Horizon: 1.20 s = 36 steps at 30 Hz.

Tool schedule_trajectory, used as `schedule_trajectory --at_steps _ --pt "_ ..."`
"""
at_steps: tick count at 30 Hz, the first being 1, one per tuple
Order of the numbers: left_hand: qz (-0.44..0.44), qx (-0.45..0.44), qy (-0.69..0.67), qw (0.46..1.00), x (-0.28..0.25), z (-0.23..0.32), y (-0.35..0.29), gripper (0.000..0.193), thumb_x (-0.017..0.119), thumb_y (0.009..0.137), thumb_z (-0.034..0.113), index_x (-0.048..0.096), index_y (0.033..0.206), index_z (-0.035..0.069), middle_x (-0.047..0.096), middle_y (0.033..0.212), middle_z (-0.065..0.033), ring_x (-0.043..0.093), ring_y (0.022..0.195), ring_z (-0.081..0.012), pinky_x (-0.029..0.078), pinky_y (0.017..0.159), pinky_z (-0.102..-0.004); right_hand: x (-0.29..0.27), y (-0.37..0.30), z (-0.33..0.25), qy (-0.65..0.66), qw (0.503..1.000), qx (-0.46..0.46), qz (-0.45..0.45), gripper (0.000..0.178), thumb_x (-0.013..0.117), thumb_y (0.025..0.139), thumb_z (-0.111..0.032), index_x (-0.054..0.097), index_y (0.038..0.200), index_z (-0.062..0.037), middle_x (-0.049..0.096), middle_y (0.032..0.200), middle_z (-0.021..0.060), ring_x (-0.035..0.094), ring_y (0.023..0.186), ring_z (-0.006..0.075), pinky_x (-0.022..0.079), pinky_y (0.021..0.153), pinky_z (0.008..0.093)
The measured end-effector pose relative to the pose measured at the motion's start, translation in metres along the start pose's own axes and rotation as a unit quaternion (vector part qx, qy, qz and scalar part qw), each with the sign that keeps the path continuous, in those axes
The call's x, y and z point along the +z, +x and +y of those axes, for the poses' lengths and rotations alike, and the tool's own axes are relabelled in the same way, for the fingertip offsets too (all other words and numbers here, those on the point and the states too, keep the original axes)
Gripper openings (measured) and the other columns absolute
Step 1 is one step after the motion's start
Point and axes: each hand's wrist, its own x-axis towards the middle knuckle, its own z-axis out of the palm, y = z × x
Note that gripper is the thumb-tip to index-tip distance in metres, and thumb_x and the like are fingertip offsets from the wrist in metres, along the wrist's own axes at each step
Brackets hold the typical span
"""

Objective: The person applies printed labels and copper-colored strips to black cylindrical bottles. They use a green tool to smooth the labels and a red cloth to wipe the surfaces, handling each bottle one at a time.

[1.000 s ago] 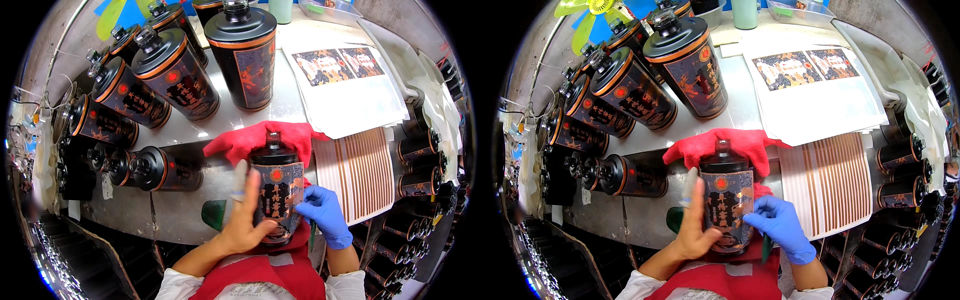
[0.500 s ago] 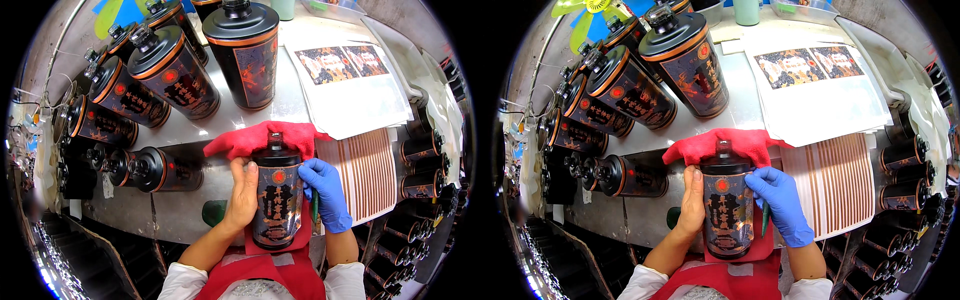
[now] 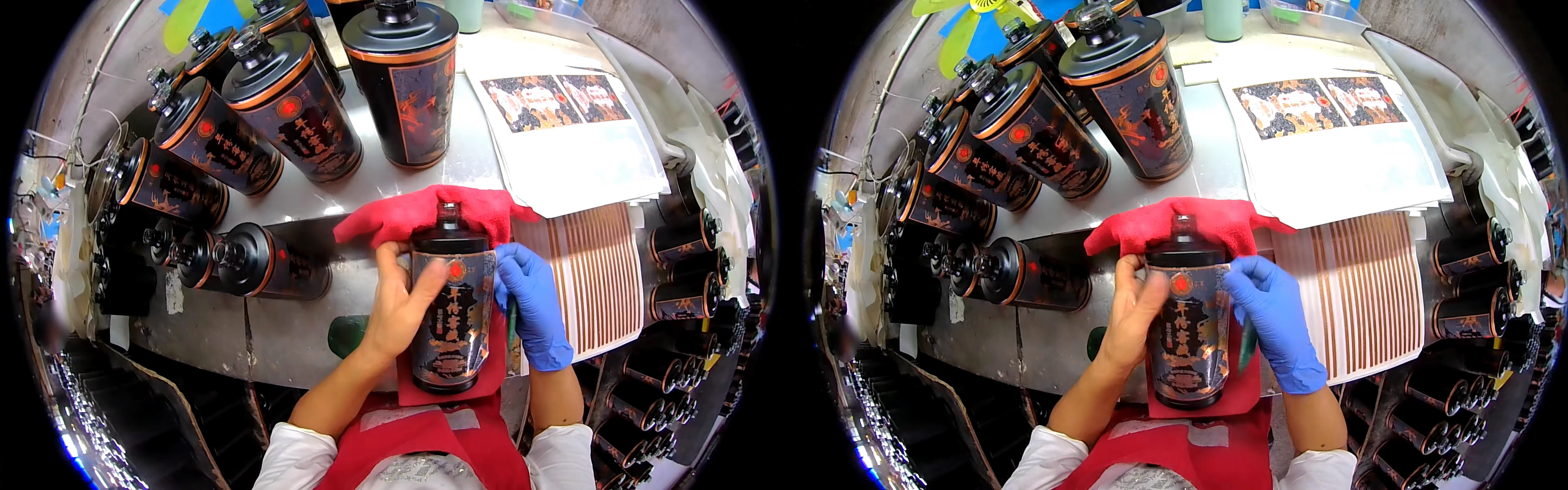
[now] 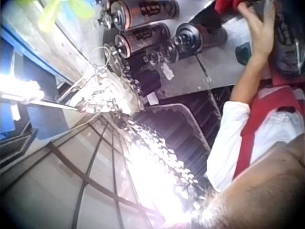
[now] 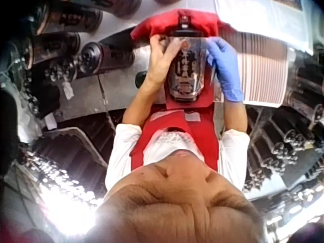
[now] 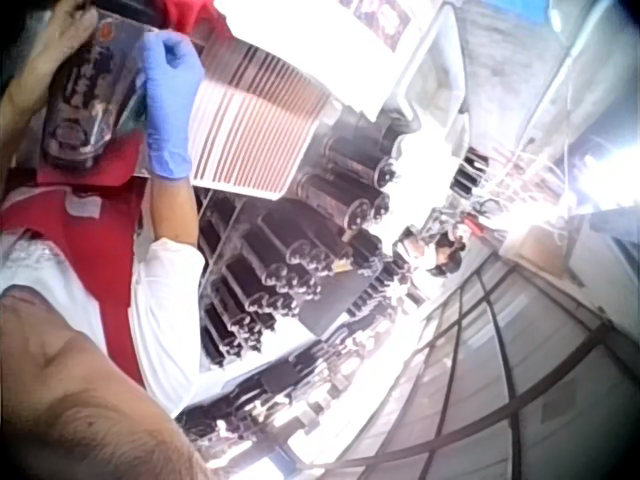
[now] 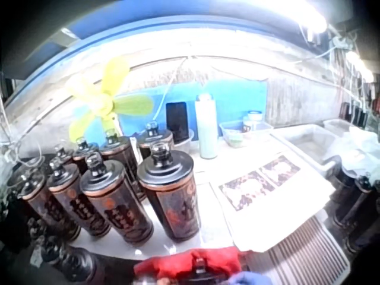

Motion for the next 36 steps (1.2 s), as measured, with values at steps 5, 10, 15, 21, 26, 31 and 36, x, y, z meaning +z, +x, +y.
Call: schedule_trajectory --at_steps 5,10,15,21,26,31,36 --pt "0.044 0.019 0.113 0.992 0.0 -0.003 0.007 0.053 0.065 0.086 0.025 0.032 0.116 -0.005 0.054 0.103 -0.0167 0.057 0.09 -0.0155 0.048 0.078 -0.0274 0.005 0.006 -0.004 -0.039 0.998 -0.039 0.003 0.014 0.072 0.079 -0.012 0.062 0.082 -0.0036 0.059 0.069 -0.0017 0.05 0.059 0.0021 0.039 0.054 0.017" --pt "0.076 0.014 0.155 0.985 0.005 -0.002 0.013 0.056 0.065 0.086 0.031 0.034 0.113 -0.007 0.054 0.101 -0.0145 0.056 0.087 -0.0143 0.048 0.076 -0.0258 0.006 0.006 -0.001 -0.017 0.999 -0.042 0.016 0.014 0.07 0.082 -0.017 0.063 0.08 -0.0053 0.058 0.068 -0.0025 0.049 0.058 0.0018 0.036 0.051 0.0166" --pt "0.078 0.038 0.077 0.993 0.0 -0.012 0.015 0.06 0.062 0.087 0.04 0.035 0.11 -0.008 0.05 0.106 -0.0169 0.05 0.1 -0.0196 0.041 0.087 -0.0303 0.003 0.01 0.004 -0.021 0.999 -0.041 0.011 0.016 0.069 0.083 -0.021 0.062 0.081 -0.0058 0.058 0.07 -0.003 0.048 0.057 0.0017 0.035 0.051 0.0163" --pt "0.078 0.084 0.066 0.991 0.004 -0.012 0.015 0.051 0.061 0.089 0.035 0.039 0.107 -0.008 0.049 0.106 -0.0153 0.049 0.098 -0.0173 0.04 0.088 -0.0305 0.002 0.012 0.009 -0.013 0.999 -0.039 -0.012 0.019 0.069 0.083 -0.02 0.058 0.091 -0.0062 0.054 0.07 -0.0041 0.047 0.058 0.0019 0.036 0.052 0.0158" --pt "0.092 0.018 0.081 0.992 -0.003 -0.015 0.018 0.059 0.058 0.087 0.048 0.04 0.105 -0.006 0.048 0.102 -0.015 0.049 0.093 -0.0168 0.041 0.083 -0.0282 -0.003 0.021 0.008 -0.018 0.999 -0.036 -0.034 0.026 0.065 0.086 -0.03 0.058 0.09 -0.0049 0.053 0.071 -0.0046 0.043 0.054 0.0015 0.035 0.049 0.0165" --pt "-0.004 0.054 0.094 0.994 -0.018 -0.018 -0.021 0.056 0.043 0.096 0.04 0.028 0.131 -0.002 0.045 0.118 -0.0159 0.046 0.103 -0.0187 0.037 0.092 -0.0317 -0.024 -0.02 0.016 -0.068 0.997 0.005 -0.048 0.025 0.063 0.087 -0.028 0.06 0.09 -0.0038 0.057 0.072 -0.0024 0.042 0.052 0.0022 0.034 0.048 0.0169" --pt "-0.123 0.174 0.248 0.945 -0.032 -0.025 -0.057 0.067 0.036 0.098 0.037 0.008 0.146 0.0 0.022 0.145 -0.0216 0.022 0.135 -0.0317 0.016 0.109 -0.0363 -0.03 -0.071 0.042 -0.093 0.991 0.044 -0.083 0.014 0.07 0.079 -0.014 0.061 0.087 -0.0053 0.06 0.078 -0.0024 0.047 0.058 0.0016 0.035 0.051 0.0159"
